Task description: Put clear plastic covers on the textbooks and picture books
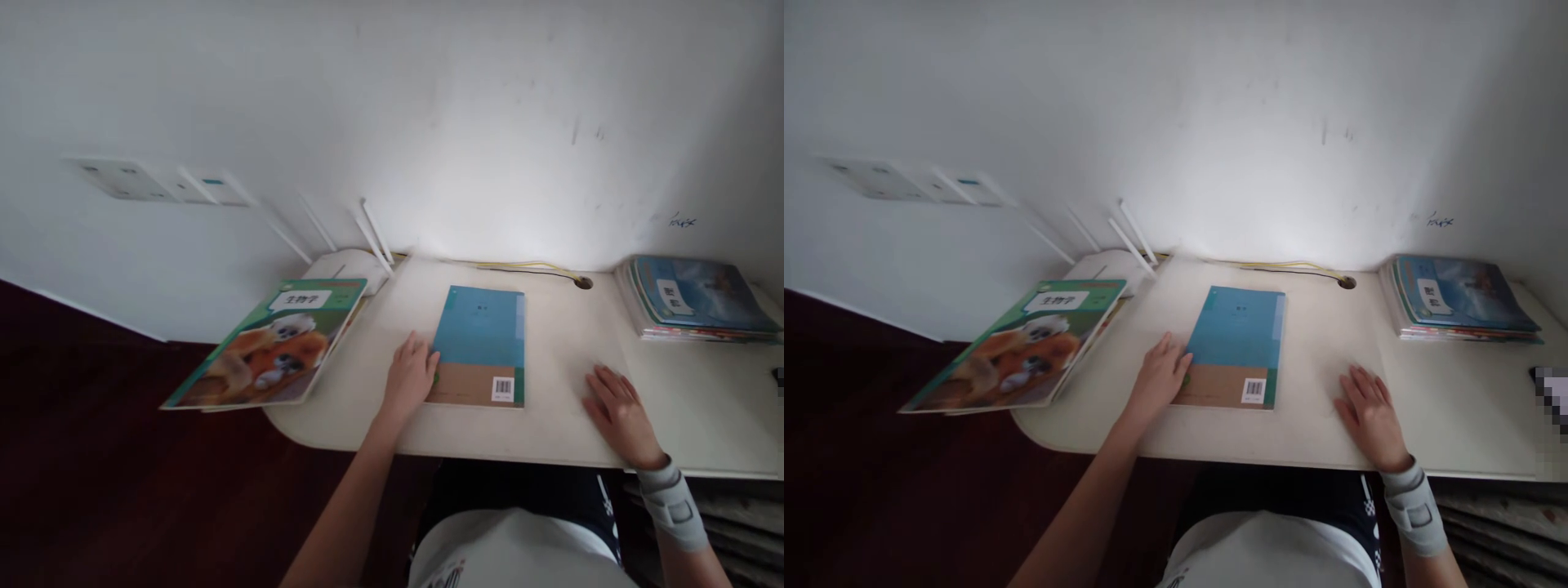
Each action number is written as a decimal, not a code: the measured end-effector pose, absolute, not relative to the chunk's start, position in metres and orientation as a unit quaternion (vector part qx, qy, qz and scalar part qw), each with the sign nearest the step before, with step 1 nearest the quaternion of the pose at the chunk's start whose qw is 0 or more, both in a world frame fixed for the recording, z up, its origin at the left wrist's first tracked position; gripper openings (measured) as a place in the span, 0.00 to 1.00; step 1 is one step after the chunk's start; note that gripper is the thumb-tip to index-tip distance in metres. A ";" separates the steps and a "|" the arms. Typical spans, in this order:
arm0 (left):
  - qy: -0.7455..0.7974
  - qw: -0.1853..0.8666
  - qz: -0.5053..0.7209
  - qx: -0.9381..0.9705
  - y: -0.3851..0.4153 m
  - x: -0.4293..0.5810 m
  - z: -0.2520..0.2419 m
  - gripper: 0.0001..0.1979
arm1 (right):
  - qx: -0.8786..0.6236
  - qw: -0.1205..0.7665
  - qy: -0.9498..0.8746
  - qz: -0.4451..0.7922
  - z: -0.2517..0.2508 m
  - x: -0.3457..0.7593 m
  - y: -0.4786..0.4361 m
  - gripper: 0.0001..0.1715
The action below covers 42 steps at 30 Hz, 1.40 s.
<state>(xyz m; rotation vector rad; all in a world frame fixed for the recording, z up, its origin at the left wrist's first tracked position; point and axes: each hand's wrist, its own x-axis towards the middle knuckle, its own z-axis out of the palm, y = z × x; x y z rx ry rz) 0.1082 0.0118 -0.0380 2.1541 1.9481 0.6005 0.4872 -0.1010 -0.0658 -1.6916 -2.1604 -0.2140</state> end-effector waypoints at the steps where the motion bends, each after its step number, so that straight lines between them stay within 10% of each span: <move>1: 0.653 0.081 0.185 0.729 0.009 0.109 -0.039 0.21 | -0.601 0.195 -0.771 -0.076 -0.066 0.487 -0.101 0.23; 19: 0.659 0.027 0.237 0.713 -0.029 0.134 0.013 0.11 | -0.601 0.188 -0.774 -0.071 -0.068 0.491 -0.100 0.23; 29: 0.462 0.199 0.301 0.810 -0.062 0.179 0.027 0.32 | -0.610 0.196 -0.766 -0.055 -0.063 0.485 -0.100 0.23; 42: 0.332 -0.026 0.142 0.932 -0.047 0.279 -0.009 0.20 | -0.684 0.276 -0.675 -0.018 -0.064 0.487 -0.096 0.24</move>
